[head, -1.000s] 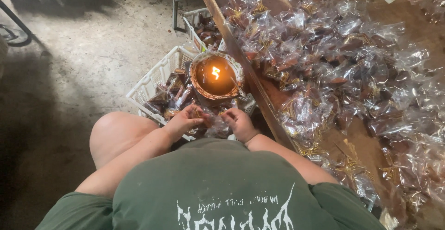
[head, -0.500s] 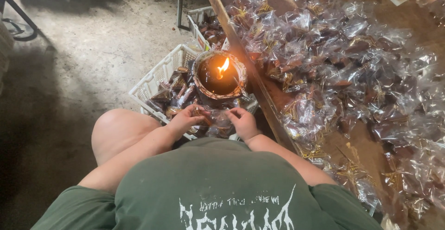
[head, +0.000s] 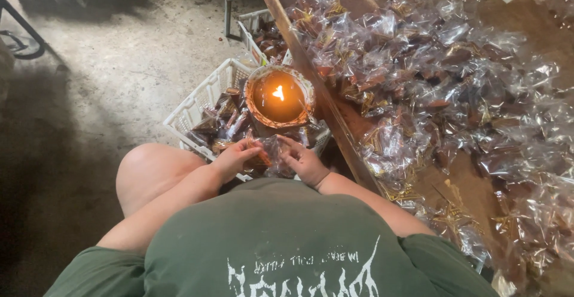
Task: Sealing plastic bread bags by folding the top and passing it over a small flame to melt the plastic shut.
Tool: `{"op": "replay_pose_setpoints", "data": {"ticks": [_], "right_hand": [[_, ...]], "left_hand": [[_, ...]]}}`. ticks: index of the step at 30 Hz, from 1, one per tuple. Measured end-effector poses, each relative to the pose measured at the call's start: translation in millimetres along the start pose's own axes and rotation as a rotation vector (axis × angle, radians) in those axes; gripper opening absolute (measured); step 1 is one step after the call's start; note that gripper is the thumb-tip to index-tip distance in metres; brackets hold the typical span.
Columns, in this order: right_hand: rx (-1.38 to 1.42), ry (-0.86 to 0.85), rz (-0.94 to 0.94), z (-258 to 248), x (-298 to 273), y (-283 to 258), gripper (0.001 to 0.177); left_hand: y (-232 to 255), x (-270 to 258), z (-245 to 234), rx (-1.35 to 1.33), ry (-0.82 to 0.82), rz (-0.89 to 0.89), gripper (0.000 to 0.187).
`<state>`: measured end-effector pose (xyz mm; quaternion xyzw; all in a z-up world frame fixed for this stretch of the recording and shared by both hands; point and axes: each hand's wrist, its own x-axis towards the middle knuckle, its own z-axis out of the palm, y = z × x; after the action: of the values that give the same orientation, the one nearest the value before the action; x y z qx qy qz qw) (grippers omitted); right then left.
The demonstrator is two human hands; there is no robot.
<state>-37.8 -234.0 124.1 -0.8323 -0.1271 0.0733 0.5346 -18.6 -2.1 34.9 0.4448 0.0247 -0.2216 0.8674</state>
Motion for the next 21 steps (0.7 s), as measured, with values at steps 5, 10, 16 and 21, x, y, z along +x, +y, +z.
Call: {"op": "replay_pose_setpoints", "data": {"ticks": [5,10,16,21], "right_hand": [[-0.072,0.178,-0.094,-4.1,3.2,8.0,0.018],[-0.017,0.117,-0.075,-6.1,10.4,24.9,0.081],[0.137,0.089,0.06,-2.8,8.3,4.1,0.035],[-0.175,0.087,0.122,-4.9,22.9,59.9,0.012]], "left_hand": [[1.4,-0.5,-5.3,0.118,0.145,0.01,0.015],[12.7,-12.5,15.7,0.107,0.106,-0.037,0.019],[-5.9,2.4,-3.1,0.142,0.065,0.007,0.014],[-5.9,14.8,-25.9,0.167,0.147,0.114,0.015]]}}
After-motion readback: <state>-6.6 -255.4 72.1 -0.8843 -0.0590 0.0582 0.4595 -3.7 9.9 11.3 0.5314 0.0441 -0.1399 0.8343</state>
